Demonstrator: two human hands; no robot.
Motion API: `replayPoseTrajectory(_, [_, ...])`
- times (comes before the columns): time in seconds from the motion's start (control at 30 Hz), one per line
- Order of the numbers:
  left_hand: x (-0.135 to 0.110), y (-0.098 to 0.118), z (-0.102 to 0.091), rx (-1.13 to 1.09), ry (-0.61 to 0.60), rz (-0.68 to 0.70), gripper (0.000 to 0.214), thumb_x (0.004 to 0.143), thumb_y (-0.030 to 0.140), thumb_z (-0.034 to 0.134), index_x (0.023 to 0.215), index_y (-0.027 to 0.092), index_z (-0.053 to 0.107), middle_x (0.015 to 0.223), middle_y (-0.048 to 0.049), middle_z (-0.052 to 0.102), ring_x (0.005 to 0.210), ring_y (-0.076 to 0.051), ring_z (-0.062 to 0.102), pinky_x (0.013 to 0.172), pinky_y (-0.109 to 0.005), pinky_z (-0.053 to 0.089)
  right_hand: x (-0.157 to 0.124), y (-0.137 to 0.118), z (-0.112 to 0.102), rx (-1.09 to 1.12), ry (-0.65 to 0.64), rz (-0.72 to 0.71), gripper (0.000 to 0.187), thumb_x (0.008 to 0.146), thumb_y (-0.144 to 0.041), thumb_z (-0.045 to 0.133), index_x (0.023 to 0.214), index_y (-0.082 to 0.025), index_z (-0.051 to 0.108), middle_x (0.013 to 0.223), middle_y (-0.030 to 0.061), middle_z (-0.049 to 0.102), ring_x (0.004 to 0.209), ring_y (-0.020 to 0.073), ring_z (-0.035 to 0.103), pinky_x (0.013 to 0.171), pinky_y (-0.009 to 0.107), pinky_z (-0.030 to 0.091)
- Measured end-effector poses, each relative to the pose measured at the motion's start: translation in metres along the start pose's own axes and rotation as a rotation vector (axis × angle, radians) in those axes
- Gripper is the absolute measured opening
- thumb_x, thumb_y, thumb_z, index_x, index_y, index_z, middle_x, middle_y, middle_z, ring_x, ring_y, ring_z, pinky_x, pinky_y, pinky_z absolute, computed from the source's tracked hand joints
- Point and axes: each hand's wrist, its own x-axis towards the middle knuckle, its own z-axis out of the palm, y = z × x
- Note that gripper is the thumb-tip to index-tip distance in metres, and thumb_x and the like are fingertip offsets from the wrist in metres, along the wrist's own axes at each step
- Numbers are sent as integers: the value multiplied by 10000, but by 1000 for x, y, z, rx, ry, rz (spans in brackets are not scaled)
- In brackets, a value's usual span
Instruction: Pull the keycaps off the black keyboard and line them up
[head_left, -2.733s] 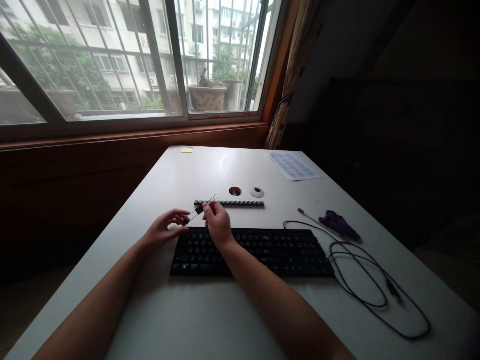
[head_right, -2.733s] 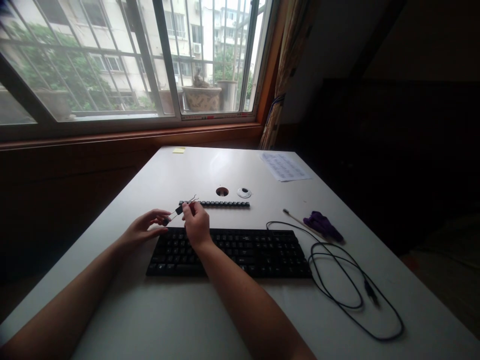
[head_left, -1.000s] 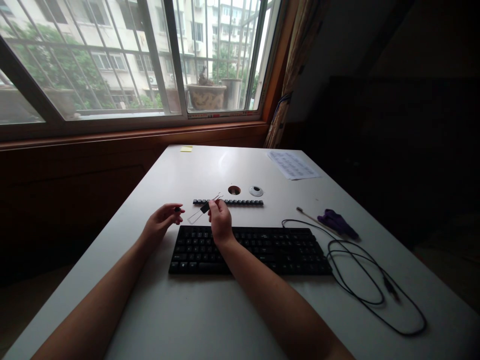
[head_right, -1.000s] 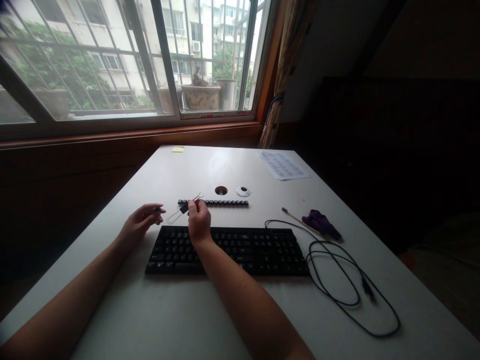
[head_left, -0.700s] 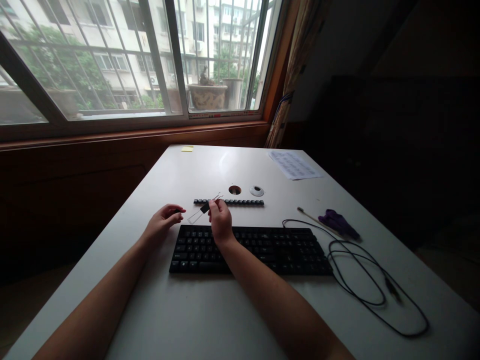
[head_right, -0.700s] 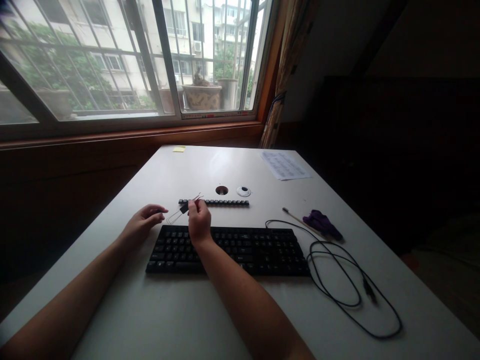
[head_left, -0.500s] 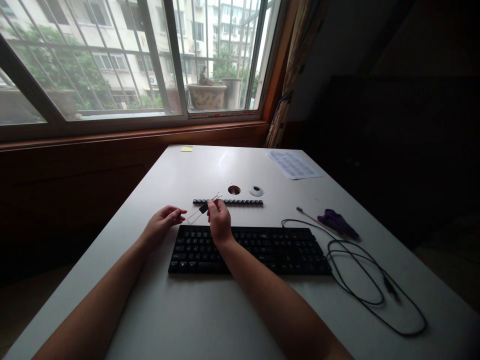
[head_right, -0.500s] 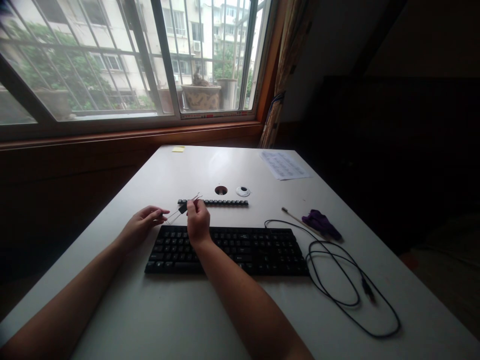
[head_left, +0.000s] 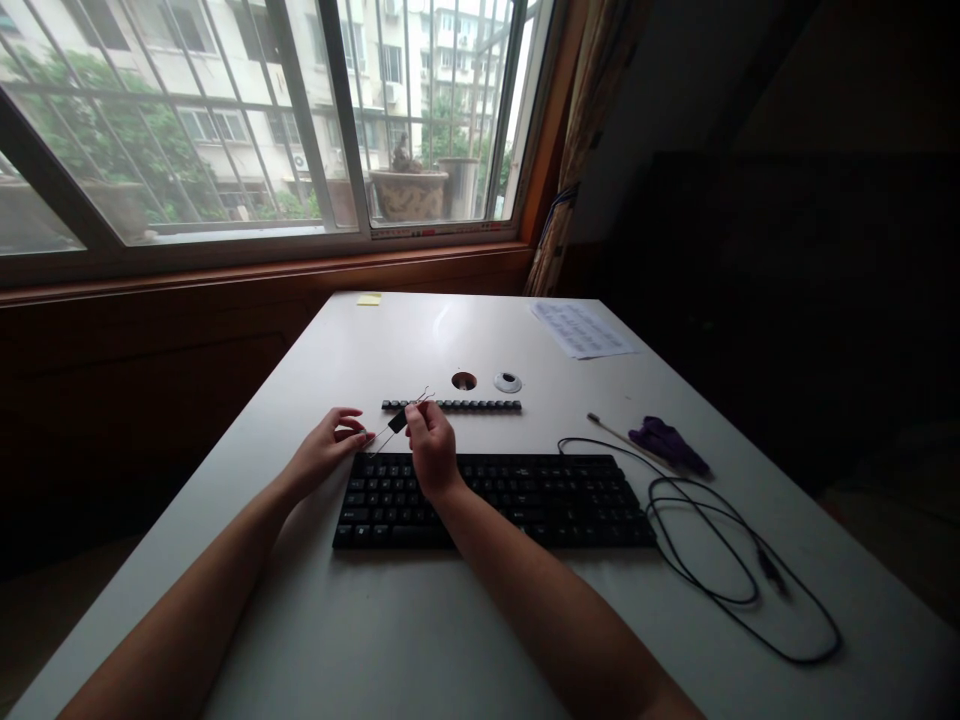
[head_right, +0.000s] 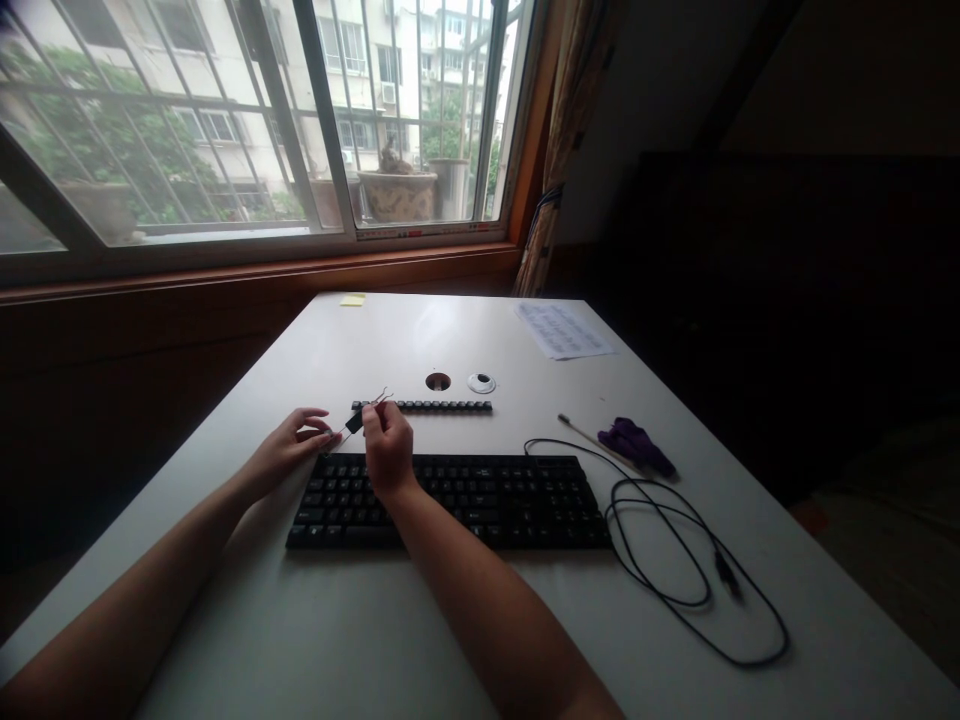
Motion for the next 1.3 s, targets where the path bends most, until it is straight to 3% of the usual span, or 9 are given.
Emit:
replayPoseTrajectory(0.2, [21,-12,6,186,-4,120,451,781,415,701,1153,207,552,967,-66,705,897,-233,669,785,-378,535,2,-1,1,55,18,11,282,909,-444,503,736,-222,523,612,-46,509,570,124,463,554,234,382])
replayPoseTrajectory(0.33, [32,-13,8,213,-5,101,412,773,399,699,1107,209,550,963,-57,729,814,-209,682,754,-355,543,5,-2,-2,92,23,31,284,900,-440,510,720,-220,518,587,-51,502,539,120,445,534,237,369])
replayPoseTrajectory(0.57, [40,-15,5,262,16,113,388,754,404,714,1055,202,574,945,-53,738,823,-209,694,782,-360,553,3,-4,-28,41,-12,38,279,890,-445,530,726,-219,541,590,-42,496,545,122,441,523,245,360])
replayPoseTrajectory(0.8, [42,-17,10,314,45,208,280,787,353,690,1013,202,624,954,-52,732,865,-209,693,768,-342,566,-2,-4,-58,79,-12,84,285,885,-441,541,713,-218,506,582,-49,465,520,111,407,487,244,328])
replayPoseTrajectory(1.0, [42,-21,9,336,61,319,260,813,357,688,1017,197,663,1037,-73,652,878,-202,683,699,-316,585,-6,-3,-61,79,-45,74,269,895,-432,544,740,-212,527,592,-47,461,517,106,397,480,244,310])
replayPoseTrajectory(1.3, [34,-19,7,486,62,477,204,907,328,596,1021,217,724,913,-52,617,736,-146,647,701,-279,574,-10,-7,-62,62,-73,61,257,900,-420,540,752,-209,544,591,-48,445,531,110,398,493,245,311])
